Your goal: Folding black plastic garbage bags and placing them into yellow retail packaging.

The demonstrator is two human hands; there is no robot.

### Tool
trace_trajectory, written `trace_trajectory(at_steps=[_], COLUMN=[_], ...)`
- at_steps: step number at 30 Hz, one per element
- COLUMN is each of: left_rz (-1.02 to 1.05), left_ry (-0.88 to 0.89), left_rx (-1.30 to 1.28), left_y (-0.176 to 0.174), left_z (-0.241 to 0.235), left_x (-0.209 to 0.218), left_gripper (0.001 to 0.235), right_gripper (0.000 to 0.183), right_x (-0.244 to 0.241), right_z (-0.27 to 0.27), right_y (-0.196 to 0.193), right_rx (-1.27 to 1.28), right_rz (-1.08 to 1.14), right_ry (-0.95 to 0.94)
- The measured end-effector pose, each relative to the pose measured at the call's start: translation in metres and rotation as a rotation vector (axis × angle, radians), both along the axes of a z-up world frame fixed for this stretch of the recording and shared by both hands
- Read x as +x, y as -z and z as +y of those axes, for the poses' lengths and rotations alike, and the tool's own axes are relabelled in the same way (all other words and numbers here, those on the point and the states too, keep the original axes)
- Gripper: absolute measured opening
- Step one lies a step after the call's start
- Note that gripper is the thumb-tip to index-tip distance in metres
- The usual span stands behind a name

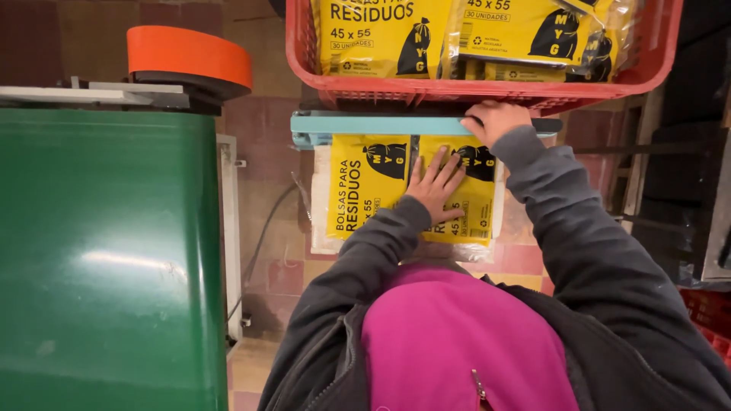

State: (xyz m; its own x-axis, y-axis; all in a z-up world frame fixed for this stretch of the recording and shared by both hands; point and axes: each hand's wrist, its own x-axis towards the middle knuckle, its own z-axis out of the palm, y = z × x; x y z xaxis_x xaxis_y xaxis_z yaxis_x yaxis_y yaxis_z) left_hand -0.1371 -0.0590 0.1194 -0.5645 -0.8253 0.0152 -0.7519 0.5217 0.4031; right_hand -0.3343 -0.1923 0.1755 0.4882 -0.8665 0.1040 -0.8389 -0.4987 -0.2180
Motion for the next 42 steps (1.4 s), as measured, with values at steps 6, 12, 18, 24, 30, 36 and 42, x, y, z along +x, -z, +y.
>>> trace_trajectory(at_steps=[6, 12, 18, 24, 30, 36, 42], left_rz=[0.005, 0.025, -0.075, 0.038, 0.334, 0.28, 0.292], left_ry=[0.002, -0.022, -0.485, -0.906, -1.09, -1.096, -1.082], left_rx=[-0.01, 0.025, 0.111, 0.21, 0.397, 0.443, 0.428], left_y=[0.002, 0.0, -0.013, -0.015, 0.014, 0.023, 0.019], left_z=[0.003, 0.015, 0.059, 0.094, 0.095, 0.093, 0.094], left_x=[-0.001, 0.015, 0.112, 0.174, 0.192, 0.195, 0.194], left_gripper=[0.1, 0.101, 0.089, 0.073, 0.04, 0.021, 0.022], right_gripper=[0.036, 0.042, 0.04, 0.038, 0.039, 0.04, 0.039], right_x=[0.0, 0.0, 0.006, 0.008, 0.009, 0.008, 0.008], right_z=[-0.003, -0.001, 0.002, 0.004, 0.002, 0.005, 0.007], right_y=[0.018, 0.032, 0.027, 0.027, 0.022, 0.024, 0.025], right_rx=[0.088, 0.138, 0.182, 0.164, 0.203, 0.192, 0.177], right_rz=[0.038, 0.06, 0.036, 0.054, 0.129, 0.154, 0.102], right_ry=[0.107, 0.139, 0.16, 0.169, 0.188, 0.188, 0.157])
